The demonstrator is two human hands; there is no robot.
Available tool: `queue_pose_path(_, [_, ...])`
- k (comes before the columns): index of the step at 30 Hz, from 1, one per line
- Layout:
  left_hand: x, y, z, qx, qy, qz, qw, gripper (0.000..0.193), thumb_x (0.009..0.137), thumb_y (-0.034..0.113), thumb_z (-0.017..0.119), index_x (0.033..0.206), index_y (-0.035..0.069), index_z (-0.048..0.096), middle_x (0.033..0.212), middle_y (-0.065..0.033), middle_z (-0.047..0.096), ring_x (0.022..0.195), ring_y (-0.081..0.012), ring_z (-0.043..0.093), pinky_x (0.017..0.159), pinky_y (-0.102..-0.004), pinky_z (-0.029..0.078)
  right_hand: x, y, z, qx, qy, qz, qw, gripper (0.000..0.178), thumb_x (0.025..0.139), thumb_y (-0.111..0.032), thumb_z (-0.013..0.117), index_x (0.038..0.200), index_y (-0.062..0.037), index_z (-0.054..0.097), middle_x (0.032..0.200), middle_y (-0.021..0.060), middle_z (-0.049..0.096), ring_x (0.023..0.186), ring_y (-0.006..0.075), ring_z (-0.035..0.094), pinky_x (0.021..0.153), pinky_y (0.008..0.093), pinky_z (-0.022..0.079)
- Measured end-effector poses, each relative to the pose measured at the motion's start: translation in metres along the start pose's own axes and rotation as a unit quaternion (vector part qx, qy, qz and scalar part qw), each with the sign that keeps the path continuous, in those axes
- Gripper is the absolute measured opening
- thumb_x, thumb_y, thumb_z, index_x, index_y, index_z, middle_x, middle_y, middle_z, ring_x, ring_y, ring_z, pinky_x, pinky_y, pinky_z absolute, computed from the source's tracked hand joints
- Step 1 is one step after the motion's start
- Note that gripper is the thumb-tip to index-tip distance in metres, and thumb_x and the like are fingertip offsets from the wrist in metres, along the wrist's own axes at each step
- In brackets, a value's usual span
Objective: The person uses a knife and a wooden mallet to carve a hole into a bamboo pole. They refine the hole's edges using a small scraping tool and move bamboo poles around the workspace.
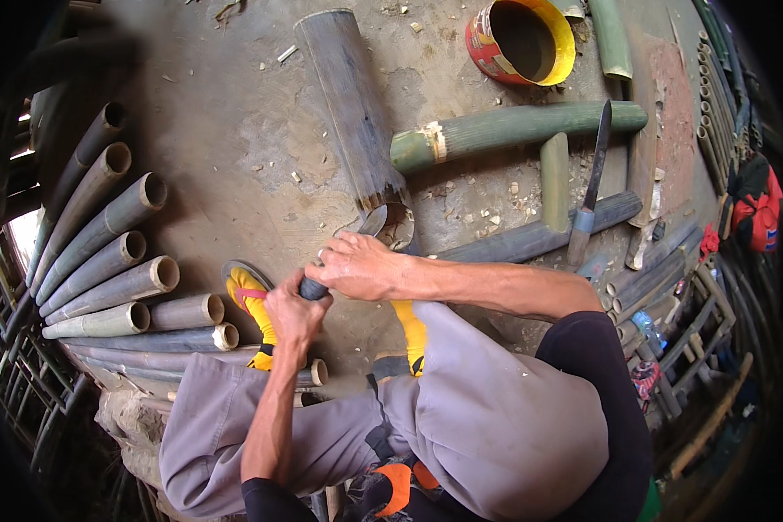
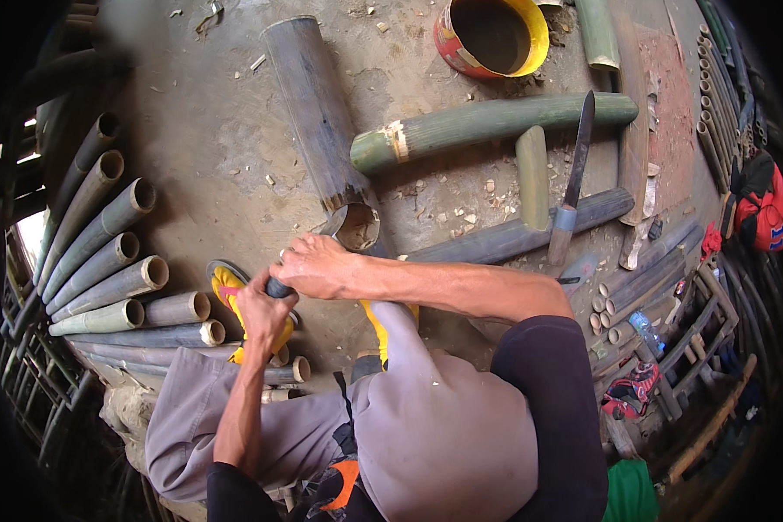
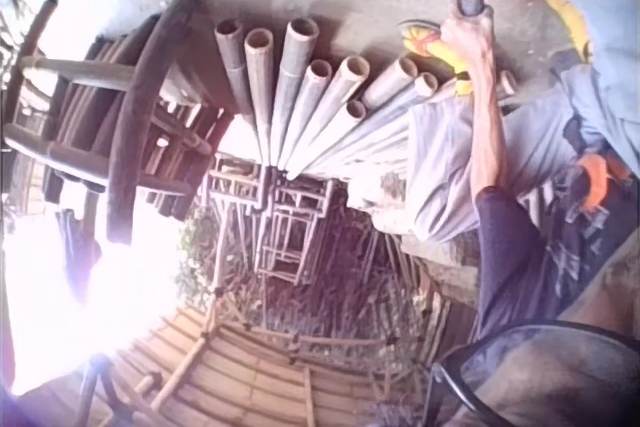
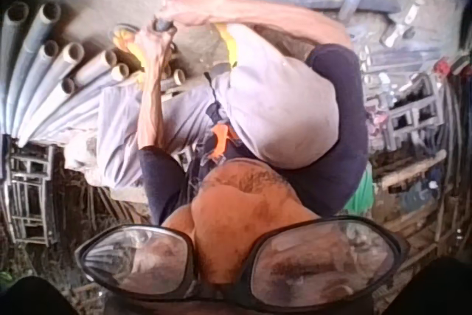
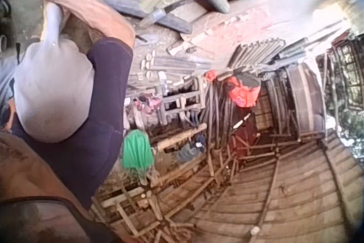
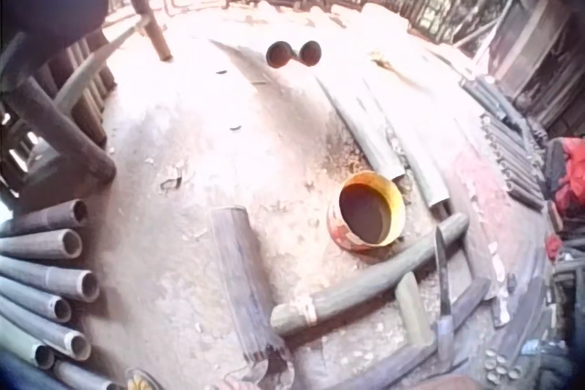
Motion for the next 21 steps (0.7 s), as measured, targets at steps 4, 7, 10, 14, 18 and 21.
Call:
queue_pose_path(4, [0.057,0.054,-0.049,0.171,-0.047,0.165,0.970,0.026,0.059,0.016,0.071,0.084,0.010,0.068,0.076,-0.0119,0.068,0.069,-0.0339,0.066,0.062,-0.0418,0.053,-0.003,0.017,-0.036,0.083,0.164,0.061,0.981,0.039,0.072,0.001,0.059,0.110,-0.0020,0.052,0.091,0.0179,0.063,0.090,0.0358,0.063,0.082,0.0438,0.050])
queue_pose_path(7, [0.085,0.106,-0.064,0.262,-0.067,0.284,0.920,0.018,0.060,0.011,0.064,0.077,0.008,0.064,0.075,-0.0098,0.067,0.071,-0.0314,0.067,0.061,-0.0417,0.053,-0.015,0.025,-0.050,0.112,0.305,0.099,0.940,0.044,0.072,0.004,0.058,0.116,0.0012,0.051,0.095,0.0193,0.061,0.091,0.0363,0.061,0.085,0.0431,0.048])
queue_pose_path(10, [0.106,0.146,-0.044,0.341,-0.103,0.370,0.858,0.015,0.061,0.008,0.065,0.076,0.007,0.068,0.075,-0.0122,0.068,0.072,-0.0282,0.069,0.058,-0.0383,0.055,-0.033,0.042,-0.053,0.162,0.392,0.144,0.894,0.053,0.071,0.006,0.060,0.123,0.0037,0.048,0.100,0.0222,0.059,0.096,0.0398,0.058,0.085,0.0450,0.048])
queue_pose_path(14, [0.101,0.172,-0.047,0.389,-0.144,0.377,0.828,0.012,0.064,0.009,0.066,0.075,0.006,0.069,0.070,-0.0143,0.067,0.067,-0.0283,0.069,0.059,-0.0374,0.055,-0.042,0.038,-0.054,0.191,0.389,0.175,0.884,0.058,0.071,0.002,0.064,0.126,0.0012,0.048,0.105,0.0207,0.059,0.101,0.0382,0.057,0.089,0.0459,0.044])
queue_pose_path(18, [0.062,0.094,-0.051,0.135,-0.277,0.119,0.944,0.021,0.066,0.018,0.069,0.078,0.000,0.068,0.072,-0.0182,0.068,0.066,-0.0327,0.068,0.063,-0.0389,0.055,-0.084,0.017,-0.078,0.040,0.348,0.131,0.928,0.065,0.074,-0.006,0.070,0.134,-0.0014,0.045,0.110,0.0151,0.057,0.110,0.0311,0.053,0.101,0.0464,0.038])
queue_pose_path(21, [0.012,0.082,-0.061,-0.036,-0.133,-0.004,0.990,0.041,0.070,0.025,0.075,0.098,-0.004,0.064,0.068,-0.0149,0.064,0.063,-0.0236,0.065,0.064,-0.0372,0.051,-0.115,0.008,-0.103,0.309,0.414,0.208,0.831,0.063,0.078,-0.008,0.069,0.136,-0.0012,0.043,0.111,0.0126,0.057,0.109,0.0237,0.054,0.100,0.0421,0.041])
Point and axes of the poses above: each hand's wrist, its own x-axis towards the middle knuckle, its own z-axis out of the palm, y = z × x, the point moved 5 cm from there along x, towards the middle knuckle
